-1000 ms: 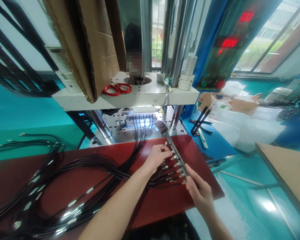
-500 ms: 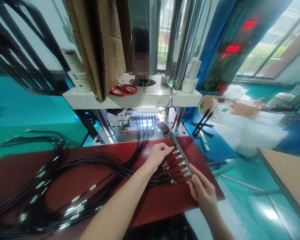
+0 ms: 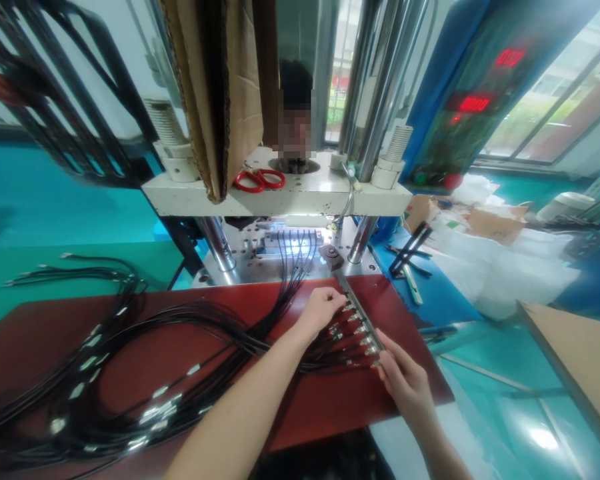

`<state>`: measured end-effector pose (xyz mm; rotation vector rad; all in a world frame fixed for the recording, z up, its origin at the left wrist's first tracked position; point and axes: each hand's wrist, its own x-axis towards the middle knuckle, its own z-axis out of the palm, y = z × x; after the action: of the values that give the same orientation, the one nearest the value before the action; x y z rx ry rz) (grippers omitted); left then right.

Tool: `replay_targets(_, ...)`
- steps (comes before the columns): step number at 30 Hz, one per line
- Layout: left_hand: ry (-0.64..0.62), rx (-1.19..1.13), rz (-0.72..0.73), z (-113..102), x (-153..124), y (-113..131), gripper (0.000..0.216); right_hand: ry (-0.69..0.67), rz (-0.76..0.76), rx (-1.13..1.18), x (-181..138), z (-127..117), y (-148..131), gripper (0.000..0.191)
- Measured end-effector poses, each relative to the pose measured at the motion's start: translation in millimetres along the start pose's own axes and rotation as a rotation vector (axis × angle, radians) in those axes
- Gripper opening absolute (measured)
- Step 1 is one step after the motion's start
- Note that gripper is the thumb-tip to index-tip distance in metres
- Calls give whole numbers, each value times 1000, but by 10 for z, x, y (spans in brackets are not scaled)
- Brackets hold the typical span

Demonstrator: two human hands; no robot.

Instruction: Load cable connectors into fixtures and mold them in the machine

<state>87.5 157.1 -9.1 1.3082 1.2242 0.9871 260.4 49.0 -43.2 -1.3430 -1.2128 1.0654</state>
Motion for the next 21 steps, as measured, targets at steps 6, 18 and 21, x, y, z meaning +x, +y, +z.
replay_targets(6, 141, 316, 177, -156, 28, 81, 18, -52, 43, -143, 123, 13, -219, 46)
replay_targets(18, 239, 870, -64, -1097, 205, 89, 37, -498, -370, -1486, 450, -147, -415, 26)
replay_targets(21, 216, 573, -48, -1037, 315, -176, 35, -512, -384, -1366, 783, 34, -699, 23)
